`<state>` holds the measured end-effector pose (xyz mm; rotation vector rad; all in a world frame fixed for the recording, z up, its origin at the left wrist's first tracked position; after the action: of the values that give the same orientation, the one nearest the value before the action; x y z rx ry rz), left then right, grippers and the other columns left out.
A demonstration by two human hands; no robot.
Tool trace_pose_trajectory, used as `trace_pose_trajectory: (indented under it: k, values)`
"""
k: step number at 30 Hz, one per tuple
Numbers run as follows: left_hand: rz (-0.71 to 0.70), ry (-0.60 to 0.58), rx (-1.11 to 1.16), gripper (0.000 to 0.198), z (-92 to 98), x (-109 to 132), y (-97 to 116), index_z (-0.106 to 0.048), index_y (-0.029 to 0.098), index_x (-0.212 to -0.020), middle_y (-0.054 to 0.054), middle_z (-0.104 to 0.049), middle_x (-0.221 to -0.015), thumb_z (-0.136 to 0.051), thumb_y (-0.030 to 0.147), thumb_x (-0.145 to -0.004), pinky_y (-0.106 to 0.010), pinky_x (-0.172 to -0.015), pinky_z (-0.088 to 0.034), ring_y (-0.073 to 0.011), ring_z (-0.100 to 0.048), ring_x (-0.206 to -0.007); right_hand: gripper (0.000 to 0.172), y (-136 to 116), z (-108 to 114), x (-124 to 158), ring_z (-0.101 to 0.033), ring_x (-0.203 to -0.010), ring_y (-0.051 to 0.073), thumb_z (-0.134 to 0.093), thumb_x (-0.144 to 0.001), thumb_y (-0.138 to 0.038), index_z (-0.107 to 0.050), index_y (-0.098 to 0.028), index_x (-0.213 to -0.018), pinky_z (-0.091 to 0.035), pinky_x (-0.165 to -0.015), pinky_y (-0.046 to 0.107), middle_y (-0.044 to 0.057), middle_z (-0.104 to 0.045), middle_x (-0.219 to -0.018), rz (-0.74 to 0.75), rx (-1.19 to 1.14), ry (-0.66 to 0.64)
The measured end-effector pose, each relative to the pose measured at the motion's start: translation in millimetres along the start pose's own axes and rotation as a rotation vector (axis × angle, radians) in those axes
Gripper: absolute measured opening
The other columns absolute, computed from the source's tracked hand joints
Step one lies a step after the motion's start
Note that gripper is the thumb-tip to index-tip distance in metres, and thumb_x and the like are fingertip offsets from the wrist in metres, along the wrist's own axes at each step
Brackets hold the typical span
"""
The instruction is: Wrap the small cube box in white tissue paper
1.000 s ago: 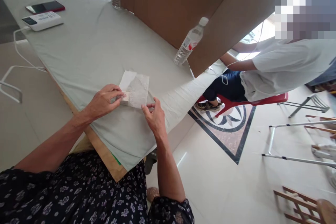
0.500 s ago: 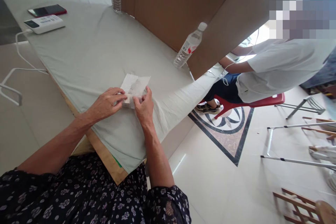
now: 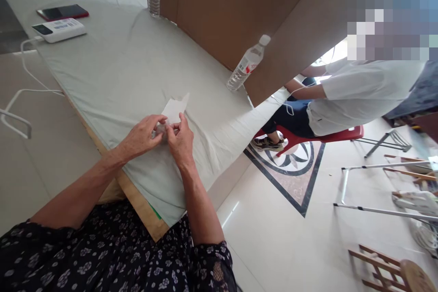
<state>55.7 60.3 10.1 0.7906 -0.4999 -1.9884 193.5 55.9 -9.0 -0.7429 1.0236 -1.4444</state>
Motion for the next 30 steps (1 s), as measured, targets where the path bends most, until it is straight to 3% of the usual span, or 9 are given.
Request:
trace_pose_trajectory:
  k: [4, 9, 14, 17, 19, 21, 25, 27, 30]
  values:
    - [0.032, 0.009, 0.070, 0.059, -2.0, 0, -5, -0.050, 0.017, -0.146, -0.012, -0.070, -0.124, -0.056, 0.019, -0.087, -0.038, -0.098, -0.055, -0.0228, -0.066, -0.107, 0.056, -7, 0, 6, -0.070, -0.084, 0.018, -0.055, -0.097, -0.038, -0.053, -0.016, -0.148, -0.056, -0.082, 0.034, 0.009, -0.078, -0.109, 0.048, 0.013, -0.106]
    - [0.065, 0.060, 0.185, 0.064, -0.1, 4, -10, -0.051, 0.017, -0.145, -0.010, -0.070, -0.123, -0.059, 0.021, -0.082, -0.033, -0.086, -0.057, -0.0168, -0.064, -0.089, 0.056, -16, -5, 8, -0.069, -0.080, 0.016, -0.054, -0.093, -0.022, -0.051, -0.021, -0.149, -0.056, -0.086, 0.035, 0.007, -0.076, -0.122, 0.151, 0.191, -0.284]
    - [0.198, 0.250, 0.263, 0.033, 11.4, 11, -20, -0.064, 0.018, -0.109, -0.006, -0.067, -0.108, -0.063, 0.021, -0.076, -0.027, -0.068, -0.053, -0.0122, -0.059, -0.073, 0.062, -24, -10, 4, -0.070, -0.090, 0.020, -0.059, -0.091, -0.020, -0.048, -0.021, -0.152, -0.055, -0.087, 0.037, 0.008, -0.075, -0.124, 0.212, 0.443, -0.298]
    - [0.231, 0.248, 0.234, 0.012, 8.8, 7, -18, -0.064, 0.020, -0.090, -0.002, -0.063, -0.091, -0.067, 0.027, -0.081, -0.028, -0.070, -0.052, -0.0116, -0.055, -0.068, 0.064, -24, -9, 1, -0.071, -0.092, 0.020, -0.057, -0.089, -0.018, -0.047, -0.017, -0.152, -0.056, -0.088, 0.038, 0.010, -0.074, -0.126, 0.234, 0.436, -0.312]
    - [0.233, 0.219, 0.228, 0.009, 4.5, 2, -16, -0.062, 0.020, -0.082, -0.001, -0.061, -0.087, -0.067, 0.027, -0.083, -0.029, -0.071, -0.052, -0.0112, -0.053, -0.065, 0.066, -19, -6, -1, -0.069, -0.084, 0.017, -0.057, -0.086, -0.017, -0.049, -0.016, -0.151, -0.057, -0.084, 0.036, 0.010, -0.074, -0.127, 0.234, 0.315, -0.364]
    - [0.225, 0.198, 0.218, 0.008, 0.7, -1, -15, -0.062, 0.019, -0.078, -0.001, -0.059, -0.086, -0.067, 0.023, -0.083, -0.028, -0.071, -0.051, -0.0114, -0.052, -0.066, 0.065, -10, 2, -6, -0.065, -0.074, 0.013, -0.059, -0.084, -0.019, -0.051, -0.018, -0.148, -0.057, -0.077, 0.032, 0.009, -0.074, -0.125, 0.195, 0.135, -0.357]
    - [0.209, 0.199, 0.175, 0.004, -2.5, 1, -15, -0.062, 0.019, -0.080, -0.002, -0.059, -0.089, -0.065, 0.019, -0.083, -0.028, -0.070, -0.051, -0.0121, -0.052, -0.068, 0.056, 29, 24, -25, -0.065, -0.071, 0.013, -0.066, -0.083, -0.035, -0.059, -0.018, -0.136, -0.053, -0.058, 0.026, 0.009, -0.076, -0.113, -0.079, -0.121, -0.133]
    - [0.209, 0.202, 0.154, 0.005, -2.8, 3, -17, -0.064, 0.019, -0.088, -0.003, -0.061, -0.093, -0.065, 0.020, -0.083, -0.028, -0.071, -0.052, -0.0126, -0.054, -0.070, 0.062, 45, 19, -33, -0.069, -0.076, 0.016, -0.072, -0.080, -0.040, -0.059, -0.015, -0.135, -0.049, -0.049, 0.023, 0.010, -0.076, -0.109, -0.225, -0.199, -0.114]
    - [0.215, 0.171, 0.103, 0.027, -3.4, 0, -18, -0.067, 0.020, -0.108, -0.004, -0.062, -0.099, -0.066, 0.022, -0.082, -0.030, -0.076, -0.055, -0.0149, -0.059, -0.076, 0.069, 51, 6, -49, -0.071, -0.076, 0.018, -0.079, -0.076, -0.041, -0.059, -0.014, -0.136, -0.049, -0.045, 0.023, 0.009, -0.076, -0.101, -0.296, -0.295, -0.126]
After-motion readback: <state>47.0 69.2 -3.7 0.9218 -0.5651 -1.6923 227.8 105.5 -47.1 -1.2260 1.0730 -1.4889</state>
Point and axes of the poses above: each hand's wrist, its own x-axis away from the middle knuckle, its own z-axis out of the back of the hand, y = z × x, the point moved 8 cm from there along -x, towards the middle knuckle
